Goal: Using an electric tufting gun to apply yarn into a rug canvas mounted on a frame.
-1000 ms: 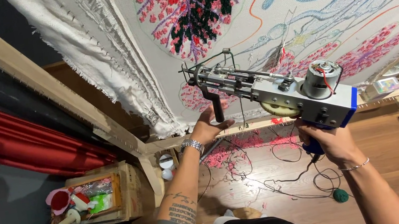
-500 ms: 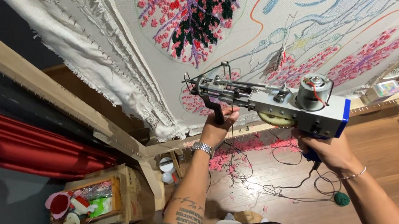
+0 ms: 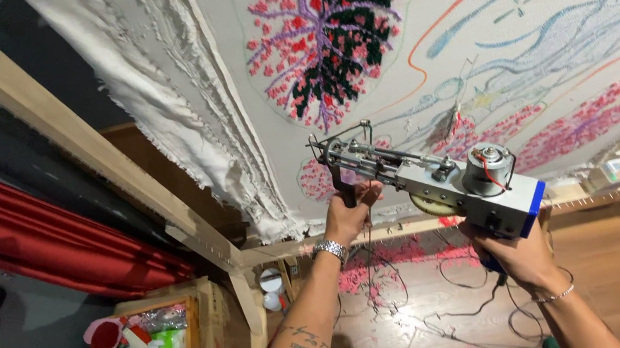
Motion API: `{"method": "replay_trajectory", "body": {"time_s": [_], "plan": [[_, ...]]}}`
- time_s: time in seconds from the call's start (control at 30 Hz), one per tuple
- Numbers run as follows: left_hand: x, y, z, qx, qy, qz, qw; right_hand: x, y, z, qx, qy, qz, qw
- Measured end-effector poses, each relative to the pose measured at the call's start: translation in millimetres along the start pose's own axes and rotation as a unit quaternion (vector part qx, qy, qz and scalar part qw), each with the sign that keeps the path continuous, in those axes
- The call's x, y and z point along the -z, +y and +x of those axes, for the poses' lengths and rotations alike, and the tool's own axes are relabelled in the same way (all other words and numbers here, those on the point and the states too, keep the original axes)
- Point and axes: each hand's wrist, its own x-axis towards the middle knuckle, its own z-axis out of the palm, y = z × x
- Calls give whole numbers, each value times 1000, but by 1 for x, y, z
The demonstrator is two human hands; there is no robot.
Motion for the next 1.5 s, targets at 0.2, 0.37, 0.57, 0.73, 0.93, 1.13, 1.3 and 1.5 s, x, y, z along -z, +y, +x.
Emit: {"method": "replay_trajectory", "body": {"time_s": [0.2,0.37,0.57,0.73,0.93,1.13,1.3,1.5], "plan": [[5,-32,23,-61,50,32,996,5,-14,18,91,-71,-52,992],[0,-14,22,-55,59,-32,996,14,-27,30,5,-137,-49,989],[-6,1,18,-98,73,39,992,19,-16,32,-70,-134,32,988],[-11,-15,22,-90,75,31,993,25,16,33,-73,-119,34,990],[-12,-25,16,-16,102,89,991,30,48,41,-89,-136,95,982],[-10,-9,2,-42,103,-51,992,30,48,53,-77,-155,120,978],[-13,-5,-12,-58,106,-71,990,36,52,62,-76,-158,114,978],[-16,-25,-23,-93,97,-75,988,42,96,67,-43,-149,110,982]]}}
